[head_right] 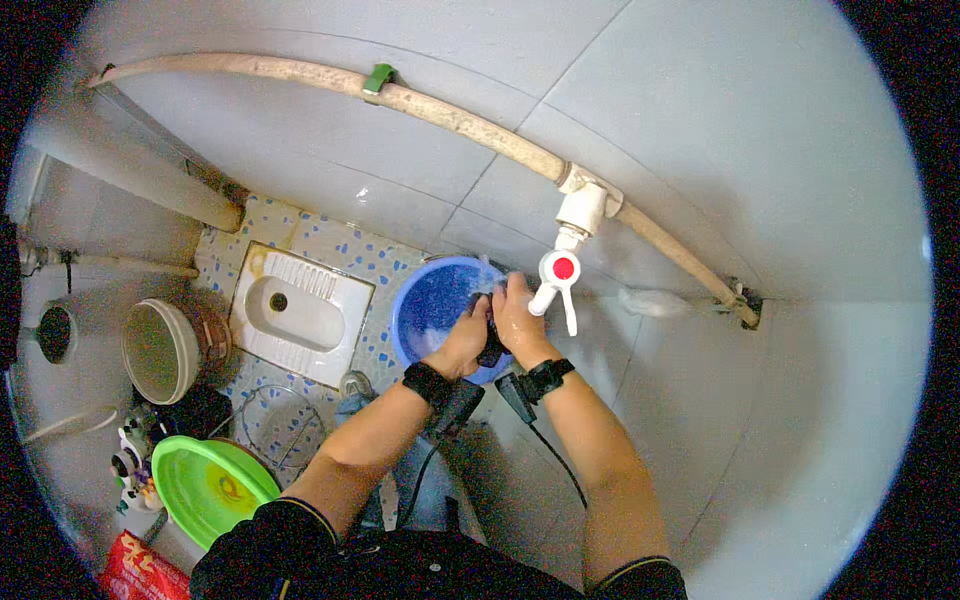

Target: The person washes a cloth by hand in a green basin, pours liquid detergent from a bottle onto the cloth, and then rinses the cloth under a water tap over a blue bucket.

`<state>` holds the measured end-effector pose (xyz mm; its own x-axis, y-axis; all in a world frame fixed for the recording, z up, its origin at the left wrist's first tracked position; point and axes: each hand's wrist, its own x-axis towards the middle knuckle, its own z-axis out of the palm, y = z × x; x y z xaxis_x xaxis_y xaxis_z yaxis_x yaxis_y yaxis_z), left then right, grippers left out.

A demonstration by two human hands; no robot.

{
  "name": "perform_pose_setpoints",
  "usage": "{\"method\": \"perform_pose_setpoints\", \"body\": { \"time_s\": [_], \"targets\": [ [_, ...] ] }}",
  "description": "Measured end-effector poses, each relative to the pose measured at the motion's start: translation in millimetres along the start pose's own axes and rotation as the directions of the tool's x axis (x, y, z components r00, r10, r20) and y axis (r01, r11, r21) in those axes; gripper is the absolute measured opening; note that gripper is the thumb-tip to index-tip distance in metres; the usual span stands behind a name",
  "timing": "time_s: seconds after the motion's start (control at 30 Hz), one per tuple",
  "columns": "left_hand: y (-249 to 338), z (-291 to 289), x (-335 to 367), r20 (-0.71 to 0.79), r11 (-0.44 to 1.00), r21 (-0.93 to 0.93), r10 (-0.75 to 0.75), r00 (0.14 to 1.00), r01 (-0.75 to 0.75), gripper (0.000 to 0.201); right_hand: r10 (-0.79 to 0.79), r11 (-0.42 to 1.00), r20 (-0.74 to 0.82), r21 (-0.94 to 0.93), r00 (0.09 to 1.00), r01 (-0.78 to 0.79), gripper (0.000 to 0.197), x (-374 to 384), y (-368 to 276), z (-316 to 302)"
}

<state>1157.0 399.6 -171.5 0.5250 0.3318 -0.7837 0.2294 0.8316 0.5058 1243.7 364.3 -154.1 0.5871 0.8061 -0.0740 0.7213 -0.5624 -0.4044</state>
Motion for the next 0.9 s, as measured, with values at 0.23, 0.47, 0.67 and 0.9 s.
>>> {"method": "perform_pose_setpoints", "body": {
  "time_s": [0.23, 0.47, 0.67, 0.9],
  "targets": [
    [0, -32, 16, 0.207, 0.962, -0.266, 0.124, 0.97, -0.066, 0.037, 0.12, 0.902, 0.08, 0.407, 0.99, -0.142, 0.026, -5, 27, -8],
    [14, -70, 15, 0.251, 0.958, -0.286, 0.079, 0.965, -0.004, 0.023, 0.141, 0.773, 0.728, 0.343, 0.671, -0.534, 0.048, -1, 11, -43],
    [-2, -93, 39, -0.062, 0.966, 0.071, 0.253, 0.965, -0.249, 0.024, 0.174, 0.86, 0.496, 0.344, 0.851, -0.376, 0.036, 4, 27, -38],
    [-11, -81, 45, 0.042, 0.958, -0.278, 0.076, 0.996, -0.062, 0.03, 0.084, 0.74, 0.44, 0.573, 0.894, -0.352, 0.03, 3, 3, -38]
  ]
}}
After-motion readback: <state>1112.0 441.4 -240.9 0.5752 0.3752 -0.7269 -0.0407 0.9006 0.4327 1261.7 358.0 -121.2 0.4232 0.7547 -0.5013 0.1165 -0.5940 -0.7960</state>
